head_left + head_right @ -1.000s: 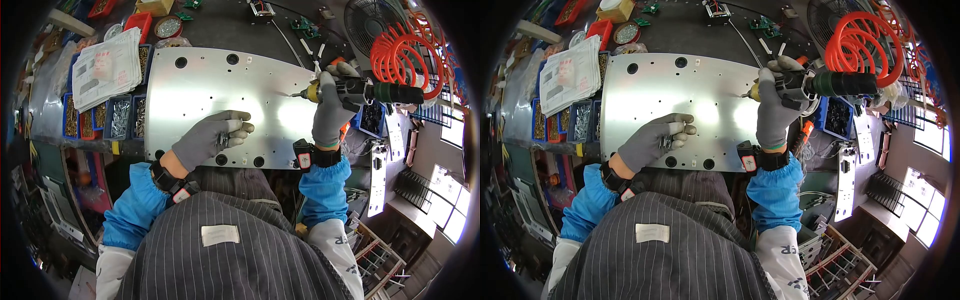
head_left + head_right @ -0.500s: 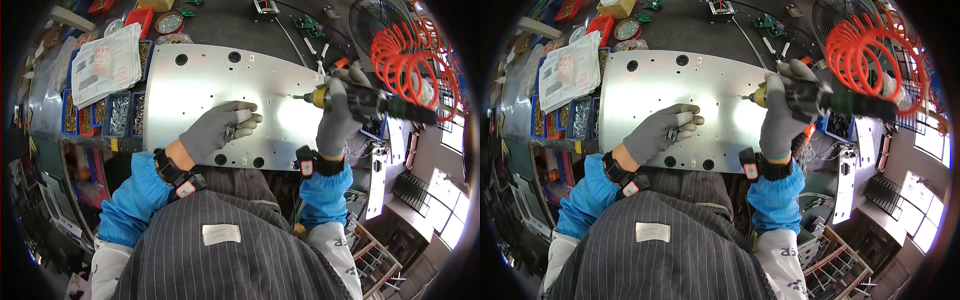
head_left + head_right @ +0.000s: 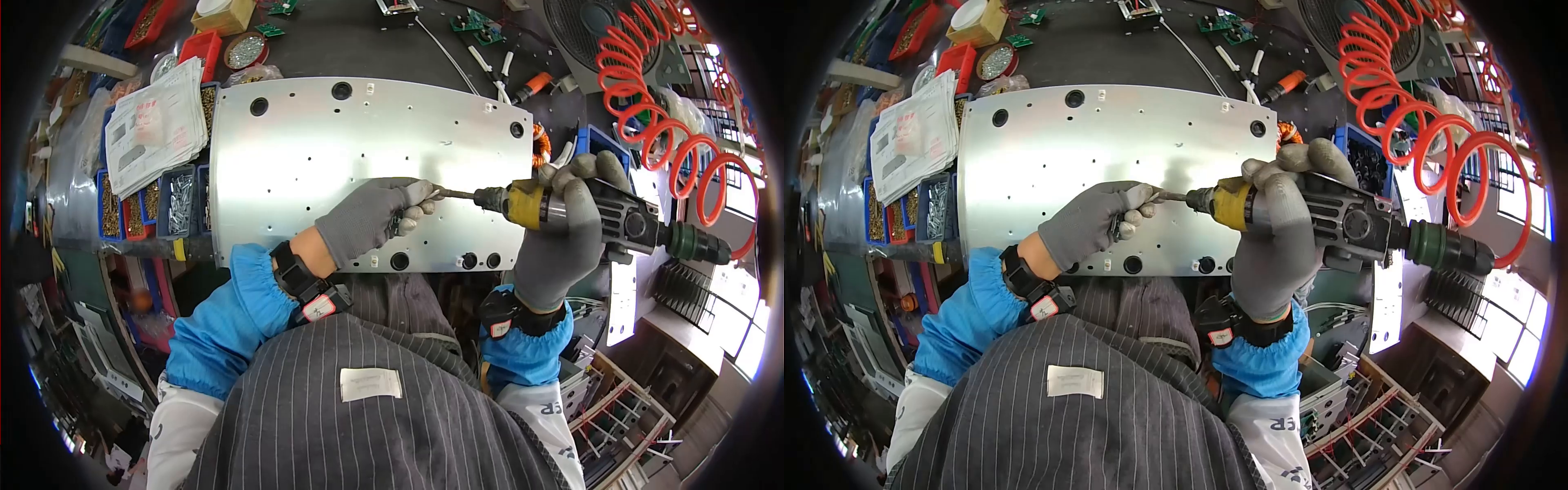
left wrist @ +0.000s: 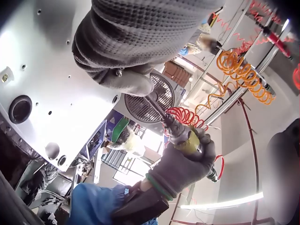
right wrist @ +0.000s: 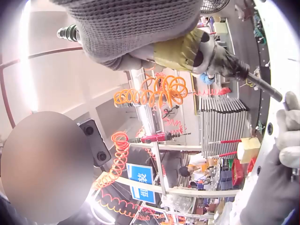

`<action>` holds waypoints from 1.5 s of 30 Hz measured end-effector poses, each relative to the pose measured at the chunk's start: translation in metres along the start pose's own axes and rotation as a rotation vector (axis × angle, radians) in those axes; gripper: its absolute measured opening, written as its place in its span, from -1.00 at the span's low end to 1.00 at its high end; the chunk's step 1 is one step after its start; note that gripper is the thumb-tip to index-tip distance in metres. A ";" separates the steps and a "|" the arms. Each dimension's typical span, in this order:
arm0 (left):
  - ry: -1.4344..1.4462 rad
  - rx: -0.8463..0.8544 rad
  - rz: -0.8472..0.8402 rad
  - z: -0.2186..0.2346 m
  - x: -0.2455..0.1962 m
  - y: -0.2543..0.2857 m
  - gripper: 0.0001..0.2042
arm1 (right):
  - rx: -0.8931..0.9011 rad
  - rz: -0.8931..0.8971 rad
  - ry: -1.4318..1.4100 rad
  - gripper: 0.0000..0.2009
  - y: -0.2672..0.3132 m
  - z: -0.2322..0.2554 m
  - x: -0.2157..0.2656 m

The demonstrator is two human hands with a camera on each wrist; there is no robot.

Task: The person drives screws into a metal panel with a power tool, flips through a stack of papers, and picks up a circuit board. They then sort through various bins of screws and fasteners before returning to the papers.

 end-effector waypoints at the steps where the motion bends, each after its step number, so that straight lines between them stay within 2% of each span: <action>1: 0.015 0.019 -0.002 -0.005 0.002 -0.002 -0.69 | 0.006 -0.026 -0.013 -0.54 0.001 0.004 0.000; 2: 0.012 0.020 0.003 -0.010 0.003 -0.004 -0.69 | 0.000 -0.028 -0.011 -0.54 -0.001 0.010 0.000; 4: -0.130 0.026 0.003 -0.019 0.005 -0.008 -0.59 | -0.034 -0.216 -0.319 -0.53 -0.006 0.023 -0.018; 6: -0.242 0.031 -0.007 -0.025 0.004 -0.014 -0.59 | -0.048 -0.213 -0.341 -0.52 -0.010 0.033 -0.021; 8: -0.353 0.037 -0.018 -0.026 0.002 -0.023 -0.58 | -0.077 -0.286 -0.347 -0.51 -0.011 0.043 -0.028; 10: -0.329 0.199 -0.018 -0.035 0.005 -0.028 -0.55 | -0.071 -0.313 -0.346 -0.51 -0.013 0.046 -0.029; 11: -0.326 0.198 -0.016 -0.035 0.011 -0.031 -0.55 | -0.059 -0.299 -0.335 -0.54 -0.017 0.048 -0.031; 13: -0.046 0.117 -0.020 -0.032 0.019 -0.037 -0.55 | -0.047 -0.286 -0.320 -0.56 -0.026 0.049 -0.039; 15: 0.077 0.081 0.018 -0.037 0.020 -0.032 -0.55 | -0.010 -0.086 -0.107 -0.66 -0.040 0.050 -0.038; 16: 0.193 0.044 0.057 -0.036 0.021 -0.028 -0.55 | -0.009 -0.088 -0.104 -0.66 -0.047 0.049 -0.046; 19: 0.106 -0.018 -0.027 -0.027 0.016 -0.019 -0.61 | 0.069 0.168 0.160 -0.80 -0.064 0.041 -0.048; 25: -0.098 -0.104 0.002 -0.023 0.005 0.000 -0.60 | 0.059 0.030 0.005 -0.71 -0.075 0.026 -0.065; 29: -0.097 -0.094 -0.018 -0.017 0.005 0.000 -0.58 | 0.017 -0.023 -0.015 -0.67 -0.076 0.023 -0.069; 32: -0.078 -0.078 -0.065 -0.016 0.002 -0.003 -0.56 | 0.030 0.001 -0.035 -0.69 -0.076 0.017 -0.067; 34: 0.031 0.007 -0.090 -0.018 0.003 -0.007 -0.54 | 0.045 0.042 0.014 -0.70 -0.075 0.016 -0.067; 35: 0.032 0.007 -0.090 -0.020 0.001 -0.005 -0.54 | 0.059 0.084 0.060 -0.71 -0.074 0.015 -0.065; 37: -0.060 -0.063 -0.066 -0.021 -0.003 0.001 -0.55 | 0.049 0.052 0.048 -0.71 -0.073 0.012 -0.066; 41: -0.117 -0.057 -0.051 -0.019 -0.003 0.001 -0.56 | 0.018 -0.013 -0.014 -0.70 -0.071 0.011 -0.074; 45: -0.112 -0.064 -0.067 -0.018 -0.003 -0.001 -0.58 | 0.030 0.013 -0.022 -0.70 -0.074 0.013 -0.078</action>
Point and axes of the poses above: each hand's wrist, its own y-axis away from the middle knuckle, its own z-axis out of the back of the hand, x = y × z, the point moved 8 cm from there along -y, towards the middle knuckle, and after that the axes turned 1 degree about -x, right-handed, at the moved point
